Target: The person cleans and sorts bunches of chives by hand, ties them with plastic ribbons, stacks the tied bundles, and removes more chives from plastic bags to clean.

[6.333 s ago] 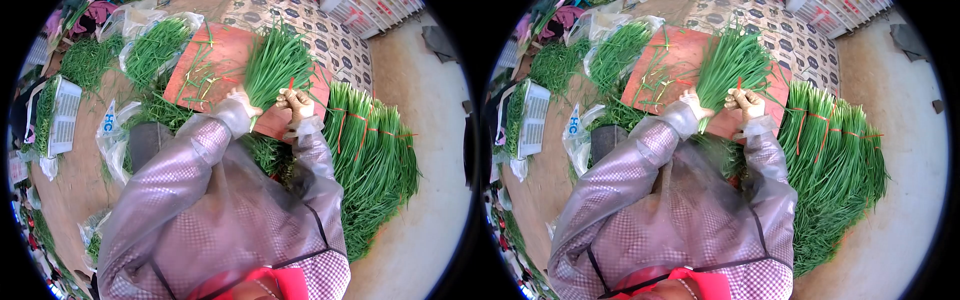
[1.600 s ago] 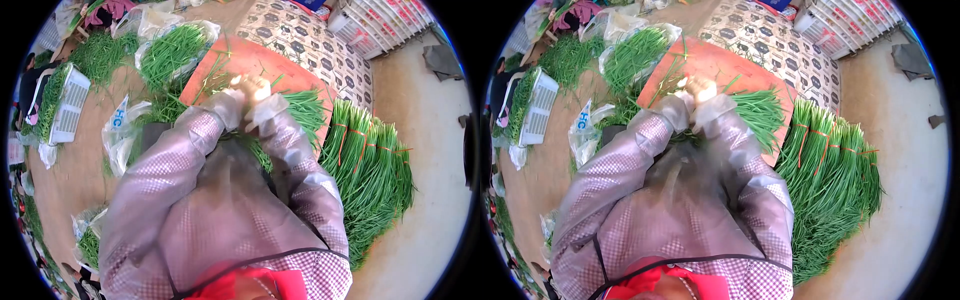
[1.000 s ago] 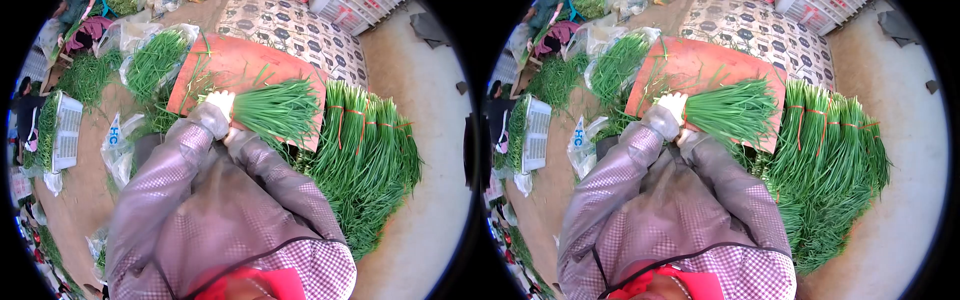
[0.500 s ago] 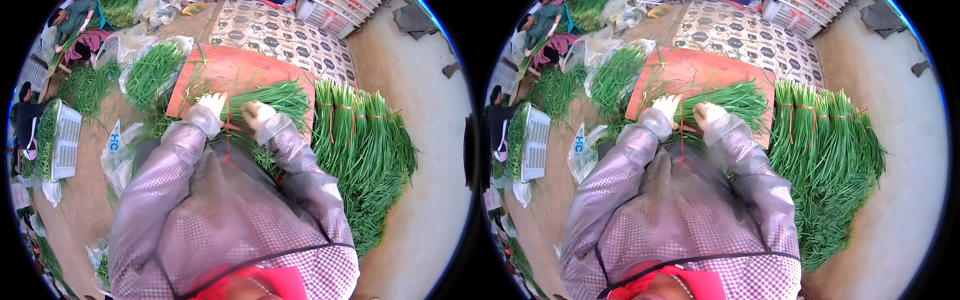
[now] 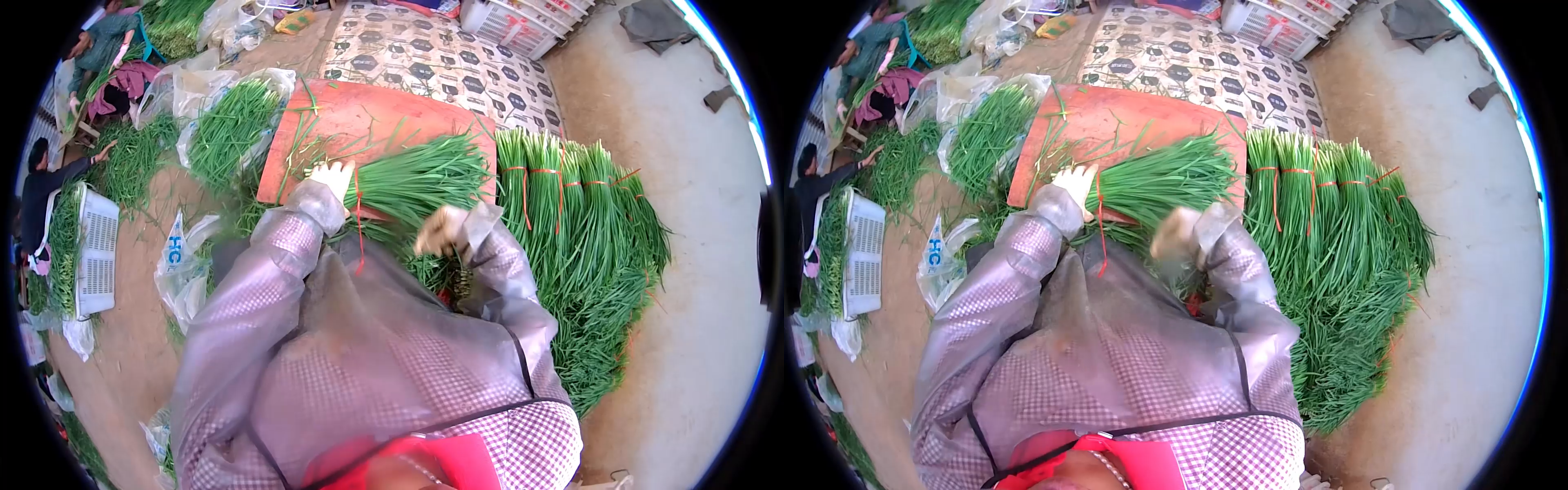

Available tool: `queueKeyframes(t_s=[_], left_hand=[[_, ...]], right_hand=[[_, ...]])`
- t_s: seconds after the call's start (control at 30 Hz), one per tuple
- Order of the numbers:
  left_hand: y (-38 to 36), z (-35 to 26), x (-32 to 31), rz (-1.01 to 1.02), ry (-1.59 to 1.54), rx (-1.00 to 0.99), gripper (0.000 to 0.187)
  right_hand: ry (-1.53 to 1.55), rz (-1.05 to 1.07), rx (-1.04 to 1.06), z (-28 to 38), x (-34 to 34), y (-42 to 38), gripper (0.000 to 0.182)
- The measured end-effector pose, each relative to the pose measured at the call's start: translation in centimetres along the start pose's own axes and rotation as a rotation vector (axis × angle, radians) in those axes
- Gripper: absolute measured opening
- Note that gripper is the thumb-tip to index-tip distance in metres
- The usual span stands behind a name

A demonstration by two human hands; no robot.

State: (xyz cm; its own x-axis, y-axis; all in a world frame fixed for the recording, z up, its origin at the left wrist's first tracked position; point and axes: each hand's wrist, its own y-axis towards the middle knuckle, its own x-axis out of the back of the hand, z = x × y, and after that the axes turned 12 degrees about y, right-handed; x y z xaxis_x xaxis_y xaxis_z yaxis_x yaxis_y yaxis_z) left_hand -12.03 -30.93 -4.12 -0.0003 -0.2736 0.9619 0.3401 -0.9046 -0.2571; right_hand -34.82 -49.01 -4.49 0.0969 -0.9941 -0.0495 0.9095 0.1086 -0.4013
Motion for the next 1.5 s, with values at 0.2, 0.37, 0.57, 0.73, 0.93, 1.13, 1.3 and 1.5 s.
queueKeyframes(t_s=[0.2, 0.37, 0.57, 0.73, 0.93, 1.13, 1.3, 1.5], left_hand=[[0.0, -0.3, 0.8, 0.079, 0.019, -0.005, 0.095], [0.0, -1.5, 0.9, 0.076, 0.101, 0.059, 0.093], [1.5, -1.2, -2.8, -0.061, 0.176, 0.064, 0.092], [1.8, -1.2, -2.7, -0.081, 0.099, 0.0, 0.095], [0.9, -0.1, 0.9, -0.323, 0.198, -0.164, 0.092], [-4.0, 2.3, 12.3, -0.981, 0.206, -0.103, 0.107], [-2.3, 2.3, 10.4, -1.125, -1.484, -0.148, 0.089], [-6.5, -9.4, 12.4, -0.521, -1.875, -0.416, 0.053]], right_hand=[[-0.077, -0.68, -0.122, 6.6, -0.1, -0.9, 0.028], [-1.108, -0.715, 0.337, 4.2, 5.9, 6.4, 0.032], [-1.1, -0.143, 0.119, 8.6, -1.1, 9.6, 0.091], [-1.334, -0.161, -0.262, 5.3, 0.4, 10.3, 0.123], [-0.954, -0.411, -0.07, 7.3, 0.4, 1.6, 0.064], [-0.424, -0.807, 0.236, 7.4, -1.7, -0.6, 0.061], [-0.034, -0.957, 0.511, 9.3, -6.5, -3.8, 0.075], [-0.211, -1.002, 0.606, 10.3, -11.9, -6.4, 0.08]])
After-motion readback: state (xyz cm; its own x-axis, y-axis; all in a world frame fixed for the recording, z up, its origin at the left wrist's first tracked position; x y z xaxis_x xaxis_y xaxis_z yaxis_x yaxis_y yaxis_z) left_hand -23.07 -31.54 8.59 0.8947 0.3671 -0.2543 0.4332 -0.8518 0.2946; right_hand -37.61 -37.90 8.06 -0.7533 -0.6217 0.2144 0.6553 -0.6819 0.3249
